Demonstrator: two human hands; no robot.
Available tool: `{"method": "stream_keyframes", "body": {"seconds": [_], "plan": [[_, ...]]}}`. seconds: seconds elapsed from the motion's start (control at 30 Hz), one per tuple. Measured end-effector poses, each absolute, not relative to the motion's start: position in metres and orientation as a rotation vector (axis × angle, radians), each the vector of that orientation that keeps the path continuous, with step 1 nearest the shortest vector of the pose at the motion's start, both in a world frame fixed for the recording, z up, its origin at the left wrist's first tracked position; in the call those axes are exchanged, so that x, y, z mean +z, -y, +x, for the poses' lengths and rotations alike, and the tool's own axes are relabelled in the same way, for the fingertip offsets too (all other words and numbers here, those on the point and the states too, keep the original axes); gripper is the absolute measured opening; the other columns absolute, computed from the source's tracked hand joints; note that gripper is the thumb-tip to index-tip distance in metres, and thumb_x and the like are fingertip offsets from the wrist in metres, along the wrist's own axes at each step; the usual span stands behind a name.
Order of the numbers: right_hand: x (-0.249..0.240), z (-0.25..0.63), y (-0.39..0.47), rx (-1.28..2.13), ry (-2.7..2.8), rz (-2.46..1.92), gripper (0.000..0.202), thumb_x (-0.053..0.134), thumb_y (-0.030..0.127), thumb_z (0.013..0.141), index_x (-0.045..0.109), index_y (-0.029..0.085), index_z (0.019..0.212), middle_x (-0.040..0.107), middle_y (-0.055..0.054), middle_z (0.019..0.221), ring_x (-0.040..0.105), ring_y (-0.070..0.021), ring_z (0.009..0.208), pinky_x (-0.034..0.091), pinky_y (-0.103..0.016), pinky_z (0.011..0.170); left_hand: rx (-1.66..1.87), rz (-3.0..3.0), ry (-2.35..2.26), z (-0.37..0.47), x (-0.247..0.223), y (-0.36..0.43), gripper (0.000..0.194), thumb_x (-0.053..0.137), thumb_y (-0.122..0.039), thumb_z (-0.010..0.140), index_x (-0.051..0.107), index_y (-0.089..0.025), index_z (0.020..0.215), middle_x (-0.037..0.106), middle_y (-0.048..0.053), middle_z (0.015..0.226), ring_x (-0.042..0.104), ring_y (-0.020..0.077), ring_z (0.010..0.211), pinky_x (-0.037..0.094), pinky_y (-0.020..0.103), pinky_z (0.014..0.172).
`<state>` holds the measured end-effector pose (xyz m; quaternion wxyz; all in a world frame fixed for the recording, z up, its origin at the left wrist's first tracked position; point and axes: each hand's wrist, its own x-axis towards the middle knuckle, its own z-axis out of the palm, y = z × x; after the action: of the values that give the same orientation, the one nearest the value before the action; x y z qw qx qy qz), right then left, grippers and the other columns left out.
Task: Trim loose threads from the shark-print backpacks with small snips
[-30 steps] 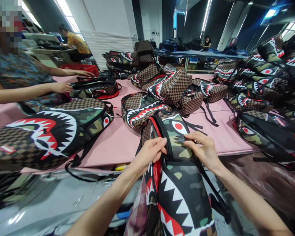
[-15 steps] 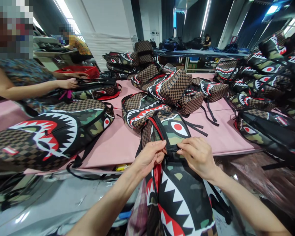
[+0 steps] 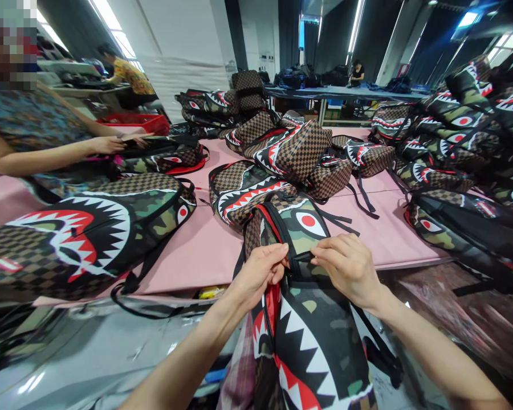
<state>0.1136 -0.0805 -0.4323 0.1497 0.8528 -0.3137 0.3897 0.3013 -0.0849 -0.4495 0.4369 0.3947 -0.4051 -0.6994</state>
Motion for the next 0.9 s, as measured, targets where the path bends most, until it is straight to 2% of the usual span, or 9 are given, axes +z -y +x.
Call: {"method": "stream_keyframes", "body": {"seconds": [0.17,0.27,0.37,0.5,0.63,0.77,0.9], "plan": [[-0.429,0.115,0.085,1.104,0.884,2.471,0.004,0.058,0.018,0.081,0.061,0.016,0.080,0.063,0.000,0.082,0.052,-0.0125,0.070,0.035,-0.029,0.065,-1.676,0.975,1.073,0.301,-0.452,0.086,0.043,0.066,-0.047,0.067,0.048,-0.008,0.062,0.045,-0.002,0.053,0.029,-0.0003,0.036,0.010,0.017,0.038],[-0.433,0.111,0.087,1.348,1.112,2.706,0.012,0.053,0.022,0.085,0.062,0.015,0.080,0.063,-0.001,0.081,0.057,-0.0112,0.073,0.041,-0.024,0.067,-1.675,0.983,1.087,0.300,-0.453,0.085,0.043,0.064,-0.048,0.068,0.049,-0.008,0.063,0.044,-0.002,0.051,0.028,0.0001,0.036,0.009,0.018,0.039],[-0.436,0.103,0.088,1.544,1.539,2.781,0.024,0.044,0.030,0.090,0.061,0.015,0.081,0.062,-0.001,0.074,0.059,-0.0090,0.064,0.042,-0.019,0.058,-1.650,1.007,1.098,0.300,-0.453,0.084,0.042,0.062,-0.048,0.070,0.049,-0.008,0.065,0.045,-0.002,0.051,0.028,0.0000,0.035,0.008,0.019,0.040],[-0.432,0.098,0.083,1.247,1.714,2.727,0.025,0.040,0.034,0.091,0.057,0.017,0.094,0.059,0.000,0.070,0.056,-0.0092,0.057,0.039,-0.021,0.056,-1.642,0.995,1.090,0.301,-0.453,0.084,0.040,0.064,-0.044,0.069,0.046,-0.009,0.067,0.047,-0.002,0.057,0.028,-0.0009,0.036,0.008,0.019,0.040],[-0.428,0.100,0.077,0.921,1.624,2.754,0.029,0.053,0.037,0.084,0.049,0.018,0.106,0.060,-0.001,0.082,0.057,-0.0130,0.070,0.039,-0.024,0.063,-1.692,0.989,1.075,0.303,-0.454,0.086,0.040,0.065,-0.045,0.068,0.047,-0.009,0.067,0.044,-0.003,0.053,0.028,-0.0003,0.037,0.011,0.017,0.039],[-0.430,0.103,0.077,0.997,1.301,2.751,0.019,0.057,0.026,0.082,0.054,0.018,0.098,0.061,-0.002,0.091,0.056,-0.0137,0.080,0.038,-0.025,0.069,-1.712,1.037,1.044,0.302,-0.453,0.087,0.043,0.068,-0.047,0.062,0.046,-0.011,0.068,0.043,-0.004,0.048,0.030,0.0012,0.037,0.013,0.016,0.038],[-0.429,0.106,0.080,1.019,1.136,2.670,0.020,0.064,0.022,0.077,0.059,0.020,0.096,0.061,-0.001,0.090,0.055,-0.0149,0.083,0.037,-0.028,0.074,-1.736,1.064,1.040,0.302,-0.452,0.088,0.045,0.069,-0.048,0.060,0.041,-0.013,0.067,0.041,-0.004,0.044,0.027,0.0016,0.037,0.014,0.014,0.037]]}}
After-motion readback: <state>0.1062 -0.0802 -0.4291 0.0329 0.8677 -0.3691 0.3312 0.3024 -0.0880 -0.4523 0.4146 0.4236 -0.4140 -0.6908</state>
